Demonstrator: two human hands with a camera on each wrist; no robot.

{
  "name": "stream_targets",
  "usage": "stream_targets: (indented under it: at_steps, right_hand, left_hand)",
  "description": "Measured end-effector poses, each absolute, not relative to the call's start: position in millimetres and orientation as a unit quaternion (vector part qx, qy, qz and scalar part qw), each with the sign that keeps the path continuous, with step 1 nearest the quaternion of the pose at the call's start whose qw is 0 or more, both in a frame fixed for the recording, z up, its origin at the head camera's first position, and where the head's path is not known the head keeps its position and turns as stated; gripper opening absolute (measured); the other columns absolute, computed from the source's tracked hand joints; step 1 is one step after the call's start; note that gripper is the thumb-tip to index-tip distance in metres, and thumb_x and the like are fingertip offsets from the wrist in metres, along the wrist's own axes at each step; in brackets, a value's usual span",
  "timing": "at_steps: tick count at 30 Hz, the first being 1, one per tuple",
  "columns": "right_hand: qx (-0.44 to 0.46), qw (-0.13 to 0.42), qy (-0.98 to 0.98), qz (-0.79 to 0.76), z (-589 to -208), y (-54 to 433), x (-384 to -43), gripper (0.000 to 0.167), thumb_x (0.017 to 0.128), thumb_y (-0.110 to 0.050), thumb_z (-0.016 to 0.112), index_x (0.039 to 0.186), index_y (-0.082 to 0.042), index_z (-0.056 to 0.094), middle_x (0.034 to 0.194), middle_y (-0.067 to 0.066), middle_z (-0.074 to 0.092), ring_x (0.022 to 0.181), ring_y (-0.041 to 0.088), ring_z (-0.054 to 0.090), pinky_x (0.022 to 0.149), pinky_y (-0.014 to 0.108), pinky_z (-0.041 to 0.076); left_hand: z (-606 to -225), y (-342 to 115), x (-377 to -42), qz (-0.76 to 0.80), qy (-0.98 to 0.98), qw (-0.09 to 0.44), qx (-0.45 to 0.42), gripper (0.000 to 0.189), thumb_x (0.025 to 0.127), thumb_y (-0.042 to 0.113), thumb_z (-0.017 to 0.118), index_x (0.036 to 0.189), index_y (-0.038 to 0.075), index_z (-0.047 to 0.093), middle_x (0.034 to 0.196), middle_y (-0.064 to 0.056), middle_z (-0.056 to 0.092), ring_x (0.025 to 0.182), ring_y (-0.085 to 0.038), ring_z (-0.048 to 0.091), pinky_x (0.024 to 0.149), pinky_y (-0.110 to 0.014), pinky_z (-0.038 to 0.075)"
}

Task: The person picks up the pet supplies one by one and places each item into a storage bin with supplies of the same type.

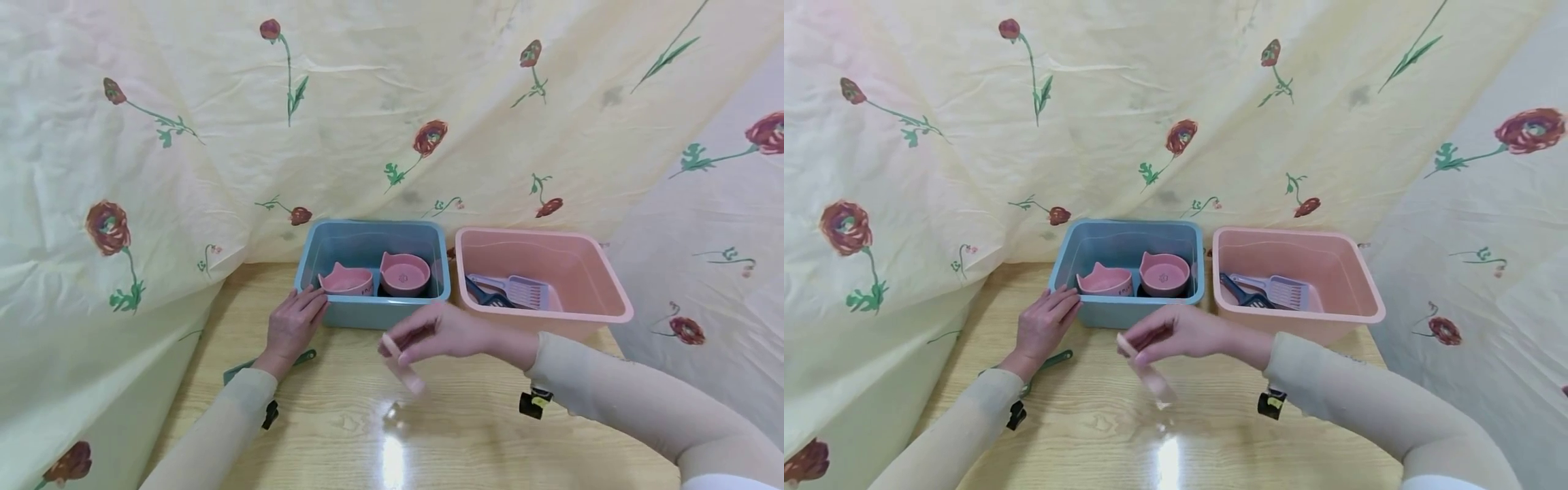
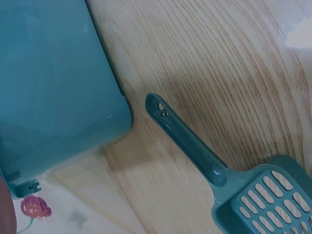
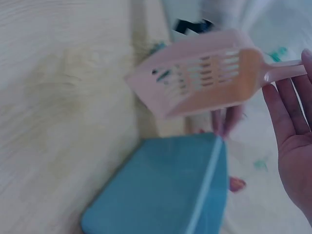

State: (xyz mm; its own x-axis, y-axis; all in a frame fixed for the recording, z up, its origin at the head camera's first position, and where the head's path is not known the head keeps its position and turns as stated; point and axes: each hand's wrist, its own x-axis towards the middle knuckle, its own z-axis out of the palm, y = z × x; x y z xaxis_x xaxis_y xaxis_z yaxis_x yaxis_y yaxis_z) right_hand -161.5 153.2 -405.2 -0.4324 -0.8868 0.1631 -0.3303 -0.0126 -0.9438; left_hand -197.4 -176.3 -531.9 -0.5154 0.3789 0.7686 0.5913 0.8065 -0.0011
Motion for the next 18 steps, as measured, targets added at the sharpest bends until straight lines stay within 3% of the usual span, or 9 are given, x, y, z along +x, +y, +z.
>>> stream_targets:
  at_steps: [7,12,18]
  right_hand:
    - [-0.384,0.219,0.692,-0.570,-379,182,-176,0.034,0.097,-0.004,0.077,0.130,0.005,0.073,0.120,0.015,0.079,0.114,0.022,0.075,0.098,0.034,0.062]
    - [-0.336,0.196,0.711,-0.586,-364,202,-185,0.036,0.099,-0.003,0.075,0.133,0.007,0.070,0.122,0.015,0.078,0.116,0.022,0.075,0.099,0.034,0.062]
    - [-0.274,0.158,0.736,-0.598,-353,231,-197,0.036,0.100,-0.002,0.074,0.136,0.000,0.071,0.123,0.010,0.079,0.116,0.020,0.075,0.097,0.032,0.062]
  left_hand:
    - [-532,-176,-197,-0.132,-0.855,0.412,-0.287,0.033,0.079,0.008,0.095,0.109,0.004,0.081,0.111,-0.016,0.080,0.105,-0.038,0.078,0.091,-0.062,0.060]
    - [-531,-176,-196,-0.133,-0.857,0.408,-0.285,0.030,0.081,0.009,0.094,0.108,0.004,0.081,0.111,-0.016,0.080,0.106,-0.037,0.078,0.092,-0.062,0.060]
    - [-530,-176,-196,-0.133,-0.861,0.400,-0.284,0.033,0.080,0.009,0.094,0.109,0.004,0.081,0.111,-0.017,0.080,0.107,-0.037,0.078,0.093,-0.062,0.060]
